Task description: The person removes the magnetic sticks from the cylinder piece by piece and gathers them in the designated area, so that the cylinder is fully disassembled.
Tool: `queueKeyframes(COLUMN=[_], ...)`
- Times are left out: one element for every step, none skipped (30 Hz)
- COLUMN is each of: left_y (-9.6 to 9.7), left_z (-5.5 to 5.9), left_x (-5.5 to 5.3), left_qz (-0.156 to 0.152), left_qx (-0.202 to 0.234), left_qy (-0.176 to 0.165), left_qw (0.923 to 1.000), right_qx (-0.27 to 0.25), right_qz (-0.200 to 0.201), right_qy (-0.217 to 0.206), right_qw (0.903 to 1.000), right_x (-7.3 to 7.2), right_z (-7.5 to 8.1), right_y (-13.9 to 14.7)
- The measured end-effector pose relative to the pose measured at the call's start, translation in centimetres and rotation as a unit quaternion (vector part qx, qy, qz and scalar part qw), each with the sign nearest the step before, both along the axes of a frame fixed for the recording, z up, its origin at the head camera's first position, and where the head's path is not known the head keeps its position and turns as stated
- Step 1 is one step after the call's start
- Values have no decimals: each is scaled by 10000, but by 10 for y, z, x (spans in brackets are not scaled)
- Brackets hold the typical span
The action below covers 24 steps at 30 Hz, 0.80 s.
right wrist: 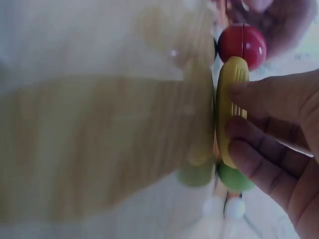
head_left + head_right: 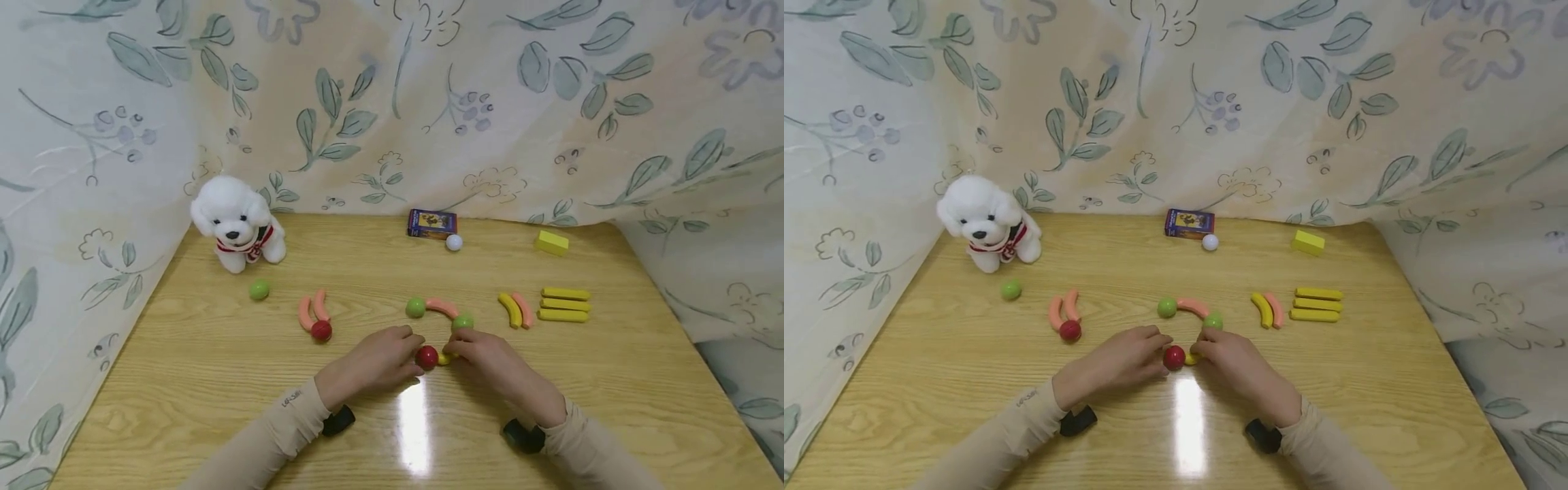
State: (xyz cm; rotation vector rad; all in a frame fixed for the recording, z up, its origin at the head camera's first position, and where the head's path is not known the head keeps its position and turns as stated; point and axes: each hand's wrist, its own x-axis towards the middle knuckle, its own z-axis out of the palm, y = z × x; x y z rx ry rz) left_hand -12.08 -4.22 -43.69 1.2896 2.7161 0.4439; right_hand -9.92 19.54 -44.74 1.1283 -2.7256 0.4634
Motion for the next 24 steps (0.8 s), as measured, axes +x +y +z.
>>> queueKeyframes(left_y=[1,2,3,3,4,4,4,4,4,4,4,4,4,4,4,4,4,4,4,3,2,0,-2,-4], left_z=[-1,-3,-4,-5,-5,-6,-6,-5,-5,-4,-4,-4,-4,-3,-3,-3,-3,-3,-3,-3,-2,-2,0,1], left_x=[0,0,0,0,0,0,0,0,0,0,0,0,0,0,0,-1,-1,-1,-2,-3,-4,-5,-7,-10], left_qz=[-16,-32,-49,-55,-57,-70,-66,-63,-61,-54,-47,-46,-46,-45,-39,-37,-37,-38,-47,-48,-45,-17,12,64], left_qx=[37,58,92,94,93,87,80,81,96,90,91,91,90,94,86,82,87,88,93,99,100,90,107,136], left_qy=[-6,-1,21,24,31,66,66,64,55,58,72,85,91,88,80,66,43,8,-38,-54,-54,-43,10,59], left_qw=[10000,10000,9999,9999,9999,9999,9999,9999,9999,9999,9999,9999,9999,9999,9999,9999,9999,10000,9999,9999,9999,9999,9999,9999], right_qx=[-44,-80,-91,-96,-99,-96,-89,-66,-27,17,51,88,128,163,202,228,246,260,273,293,315,327,338,348], right_qz=[56,116,160,169,162,140,94,37,-34,-94,-132,-168,-202,-221,-239,-255,-270,-284,-288,-293,-304,-313,-331,-348], right_qy=[1,17,40,39,31,42,44,60,62,68,100,112,120,144,157,165,163,143,128,106,78,43,5,-30], right_qw=[10000,9999,9998,9998,9998,9998,9999,10000,10000,9999,9999,9998,9996,9995,9994,9993,9992,9992,9991,9991,9990,9990,9989,9988], right_x=[1,1,2,2,3,4,4,5,6,6,6,6,6,6,6,6,6,6,6,6,6,6,6,6], right_z=[-2,-3,-4,-5,-5,-5,-5,-4,-4,-3,-3,-3,-3,-4,-4,-4,-4,-4,-4,-3,-3,-3,-2,-2], right_y=[-3,-6,-9,-11,-13,-14,-15,-15,-15,-15,-15,-15,-15,-15,-14,-14,-15,-15,-15,-15,-15,-15,-14,-14])
